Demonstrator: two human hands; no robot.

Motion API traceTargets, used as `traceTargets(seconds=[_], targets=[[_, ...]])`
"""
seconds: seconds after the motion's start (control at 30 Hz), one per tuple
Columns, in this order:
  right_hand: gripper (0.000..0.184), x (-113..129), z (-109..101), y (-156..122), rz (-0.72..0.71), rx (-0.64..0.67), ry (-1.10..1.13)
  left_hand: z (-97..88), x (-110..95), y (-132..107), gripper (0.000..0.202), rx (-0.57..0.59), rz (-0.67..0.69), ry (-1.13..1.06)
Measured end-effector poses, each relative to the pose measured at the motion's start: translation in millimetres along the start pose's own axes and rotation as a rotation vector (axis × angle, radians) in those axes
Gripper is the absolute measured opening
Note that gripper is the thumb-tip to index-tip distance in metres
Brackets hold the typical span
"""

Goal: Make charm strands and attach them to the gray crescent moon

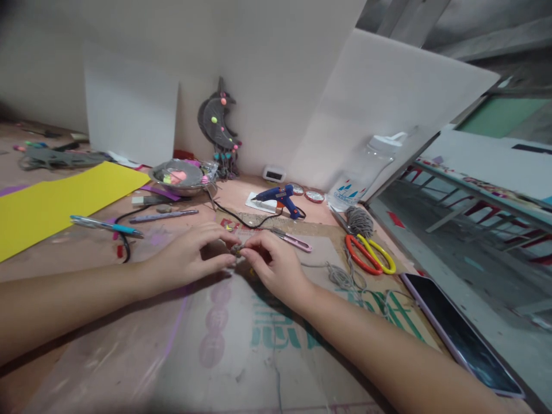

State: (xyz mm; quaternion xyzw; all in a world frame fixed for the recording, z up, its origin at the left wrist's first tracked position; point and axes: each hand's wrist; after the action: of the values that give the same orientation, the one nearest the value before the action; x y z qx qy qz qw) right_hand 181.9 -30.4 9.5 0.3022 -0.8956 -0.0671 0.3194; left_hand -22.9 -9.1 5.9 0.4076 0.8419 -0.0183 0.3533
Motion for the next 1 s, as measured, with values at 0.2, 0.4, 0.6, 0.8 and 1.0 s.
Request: traceTargets(seconds=[0.2, 0.4, 0.6, 0.8, 1.0], targets=[[0.014, 4.1, -10.5, 3.4, -0.031, 0.075, 0.015, -2.0, -1.1, 1.6, 0.014, 0.048, -0.100, -0.097], [0.025, 6.7, -78.5, 13.0, 0.202, 0.391, 0.018, -2.5, 0.4, 3.2, 0.016, 0.036, -0.190, -0.174], [0.028, -12.7, -116.0, 4.7, 0.222, 0.368, -0.096, 4.4, 8.5, 4.6, 0.011, 0.003, -0.153, -0.183], [0.039, -68.9, -103.1, 23.7, 0.283, 0.152, -0.499, 5.1, 6.6, 4.1, 0.012, -0.007, -0.177, -0.242], [0.036, -106.0, -83.0, 58.8, 0.301, 0.076, -0.350, 3.7, 3.7, 5.1, 0.009, -0.017, -0.152, -0.219]])
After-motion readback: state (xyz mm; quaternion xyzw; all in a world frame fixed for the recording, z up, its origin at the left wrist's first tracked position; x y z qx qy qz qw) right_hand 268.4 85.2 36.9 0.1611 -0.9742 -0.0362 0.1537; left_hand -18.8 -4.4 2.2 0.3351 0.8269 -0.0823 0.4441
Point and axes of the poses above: each hand's wrist, its own y-axis towards the middle knuckle, its own z-axis out of the palm, x = y × z, and after that the axes turned 12 degrees about x, right-handed
